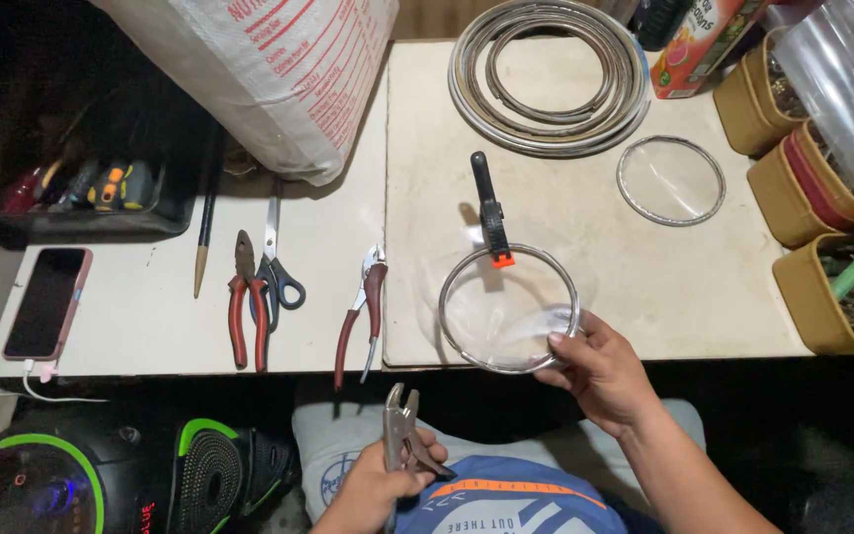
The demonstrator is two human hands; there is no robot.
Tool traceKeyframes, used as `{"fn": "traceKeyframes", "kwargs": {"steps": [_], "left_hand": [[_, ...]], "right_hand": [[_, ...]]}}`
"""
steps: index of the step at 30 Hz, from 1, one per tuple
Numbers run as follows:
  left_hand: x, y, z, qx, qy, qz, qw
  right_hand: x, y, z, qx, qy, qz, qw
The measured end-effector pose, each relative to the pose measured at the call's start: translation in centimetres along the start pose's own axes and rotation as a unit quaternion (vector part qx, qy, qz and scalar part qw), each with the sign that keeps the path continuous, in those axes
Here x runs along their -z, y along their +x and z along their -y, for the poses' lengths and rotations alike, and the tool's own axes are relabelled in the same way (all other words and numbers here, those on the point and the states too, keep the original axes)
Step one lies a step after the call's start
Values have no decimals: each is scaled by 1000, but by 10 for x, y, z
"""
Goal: Assembling a mesh head onto a metal drum hoop using clamps and pliers
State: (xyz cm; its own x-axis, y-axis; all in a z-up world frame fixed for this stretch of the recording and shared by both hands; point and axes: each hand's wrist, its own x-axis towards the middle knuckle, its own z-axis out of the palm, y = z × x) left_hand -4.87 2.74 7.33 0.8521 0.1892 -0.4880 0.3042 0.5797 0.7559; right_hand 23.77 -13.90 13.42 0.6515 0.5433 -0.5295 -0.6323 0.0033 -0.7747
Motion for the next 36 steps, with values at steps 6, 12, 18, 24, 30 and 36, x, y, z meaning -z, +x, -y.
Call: {"fn": "traceKeyframes", "kwargs": {"steps": [6,12,18,24,30,36], "left_hand": [[-11,6,-12,126,-132,-105,977],[-5,7,-10,113,-171,-95,974],[2,10,3,116,-184,-105,970],[7,8,8,111,-204,-106,967],[11,10,14,99,-204,-100,969],[7,11,11,102,-200,-101,969]], "right_hand": [[-23,-25,31,19,71,26,997],[-71,-39,53,48,-23,53,997],[-118,-32,54,52,-82,-7,995],[-136,-30,56,59,-122,-36,990],[-136,-26,52,76,-125,-33,989],[-134,-25,53,67,-104,-30,992]]}}
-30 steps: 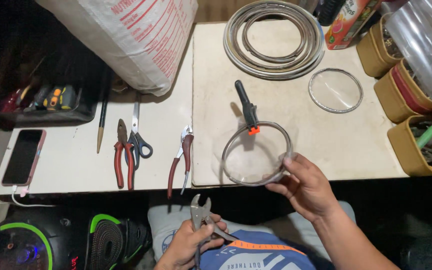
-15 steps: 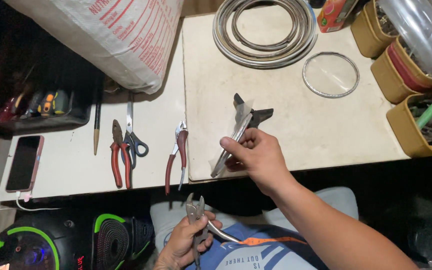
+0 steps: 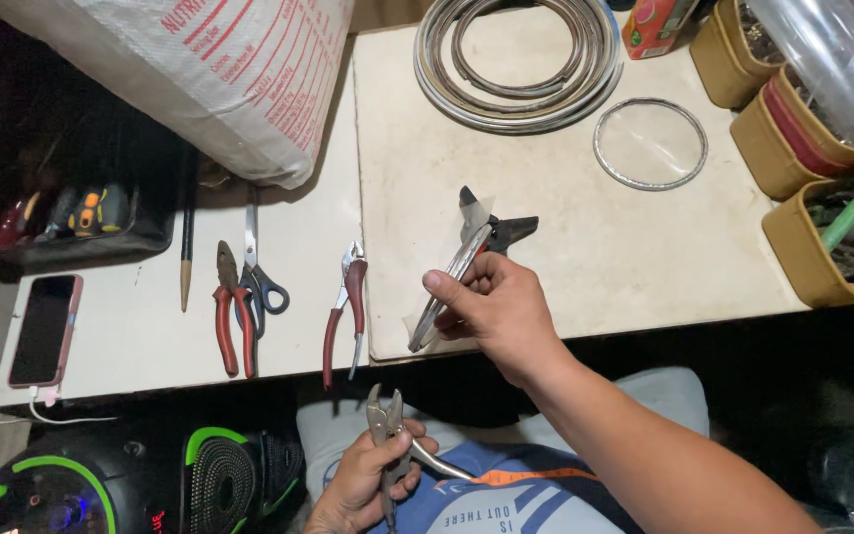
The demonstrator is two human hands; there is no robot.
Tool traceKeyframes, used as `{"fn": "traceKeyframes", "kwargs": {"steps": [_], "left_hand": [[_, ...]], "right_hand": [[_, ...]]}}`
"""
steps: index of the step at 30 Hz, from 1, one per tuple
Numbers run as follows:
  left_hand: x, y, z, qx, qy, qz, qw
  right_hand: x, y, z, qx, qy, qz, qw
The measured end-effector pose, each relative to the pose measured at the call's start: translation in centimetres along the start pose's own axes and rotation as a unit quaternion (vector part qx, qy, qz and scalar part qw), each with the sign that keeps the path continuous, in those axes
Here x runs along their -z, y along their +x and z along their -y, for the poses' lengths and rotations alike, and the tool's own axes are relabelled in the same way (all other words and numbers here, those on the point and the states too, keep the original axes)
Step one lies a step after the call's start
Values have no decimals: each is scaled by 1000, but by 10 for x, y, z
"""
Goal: Assembling a mesh head onto a metal drum hoop using clamps and pliers
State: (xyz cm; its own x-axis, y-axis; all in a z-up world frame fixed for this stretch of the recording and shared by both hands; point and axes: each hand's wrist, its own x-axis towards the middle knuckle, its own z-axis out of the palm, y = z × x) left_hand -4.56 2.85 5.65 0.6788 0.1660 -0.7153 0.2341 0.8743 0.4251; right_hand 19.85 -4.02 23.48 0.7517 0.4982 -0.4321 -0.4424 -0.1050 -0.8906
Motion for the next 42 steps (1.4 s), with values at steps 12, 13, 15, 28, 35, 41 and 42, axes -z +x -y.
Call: {"fn": "traceKeyframes", "kwargs": {"steps": [12,13,15,28,35,41,42], "left_hand": [[-20,-15,-20,14,-3,-15,1000],[-24,-20,-27,18,-2,-36,999],[-28,-32,-42,23,-4,-55,998],[-52,-43,-75,78,41,29,996],[-60,-50,-56,117,13,157,981],[-23,-55,-43,86,-5,302,949],[-27,-54,-45,84,-4,302,950]], "right_hand": [[26,1,-14,-7,72,76,994],[37,4,-24,31,122,111,986],[63,5,-41,67,168,147,972],[146,1,-102,-119,175,-43,976],[154,8,-147,-15,159,-36,987],[142,12,-163,10,127,-73,989],[141,15,-166,11,127,-72,989]]}}
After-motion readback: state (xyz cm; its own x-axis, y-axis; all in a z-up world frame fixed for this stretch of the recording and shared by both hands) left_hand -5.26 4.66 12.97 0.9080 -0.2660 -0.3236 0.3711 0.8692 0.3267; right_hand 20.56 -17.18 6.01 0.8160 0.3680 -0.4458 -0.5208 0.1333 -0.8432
